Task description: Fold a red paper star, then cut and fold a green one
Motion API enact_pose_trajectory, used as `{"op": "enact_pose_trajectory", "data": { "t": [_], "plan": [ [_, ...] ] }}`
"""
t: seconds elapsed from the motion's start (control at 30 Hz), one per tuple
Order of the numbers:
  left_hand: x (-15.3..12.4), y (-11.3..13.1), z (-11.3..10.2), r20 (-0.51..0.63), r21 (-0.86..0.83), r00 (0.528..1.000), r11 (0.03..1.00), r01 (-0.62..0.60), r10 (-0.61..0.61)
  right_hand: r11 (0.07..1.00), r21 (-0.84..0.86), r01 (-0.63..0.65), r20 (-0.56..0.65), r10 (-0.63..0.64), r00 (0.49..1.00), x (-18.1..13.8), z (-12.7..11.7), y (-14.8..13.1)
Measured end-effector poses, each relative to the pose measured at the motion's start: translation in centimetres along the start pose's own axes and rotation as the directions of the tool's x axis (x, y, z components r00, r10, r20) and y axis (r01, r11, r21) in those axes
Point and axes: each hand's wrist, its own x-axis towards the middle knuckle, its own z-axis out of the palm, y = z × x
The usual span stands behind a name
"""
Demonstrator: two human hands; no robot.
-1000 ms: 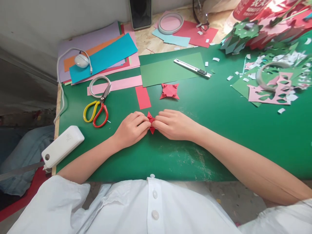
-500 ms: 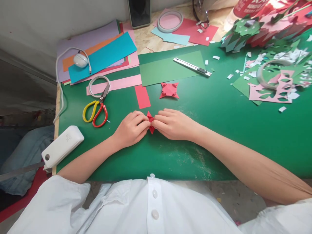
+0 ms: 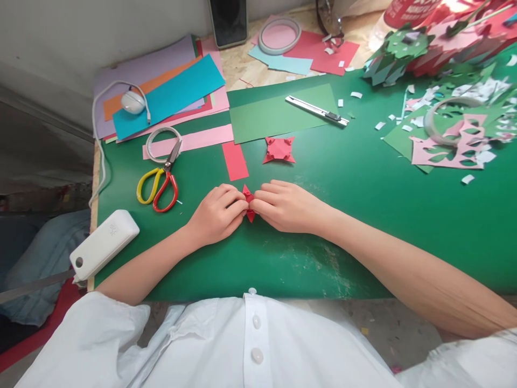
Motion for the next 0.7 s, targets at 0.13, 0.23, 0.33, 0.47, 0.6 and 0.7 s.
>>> {"op": "enact_pose_trajectory", "data": {
  "t": [0.13,0.23,0.33,0.47,0.6,0.7],
  "plan": [
    [-0.02,0.06,-0.04,0.000,-0.010,1.000,1.000,0.008,-0.008,1.000,0.003,-0.005,0.010,0.005,1.000,-0.05,0.07,-0.03],
    [-0.06,0.07,-0.02,0.003,-0.018,1.000,1.000,0.008,-0.007,1.000,0.003,-0.007,0.009,0.007,1.000,-0.04,0.05,-0.07],
    [-0.10,0.04,0.05,0.006,-0.023,1.000,1.000,0.015,-0.015,1.000,0.002,-0.010,0.018,0.010,1.000,0.00,-0.01,-0.08],
    [-0.12,0.00,0.08,0.009,-0.017,1.000,1.000,0.011,-0.011,1.000,0.004,-0.016,0.020,0.016,1.000,0.05,-0.02,-0.09],
    [-0.10,0.00,0.02,0.010,-0.008,1.000,1.000,0.008,-0.008,1.000,0.002,-0.016,0.010,0.016,1.000,0.06,0.01,-0.15],
    [-0.08,0.02,0.01,0.012,-0.007,1.000,1.000,0.012,-0.012,1.000,0.001,-0.018,0.013,0.018,1.000,0.05,0.01,-0.19]
  ]
}}
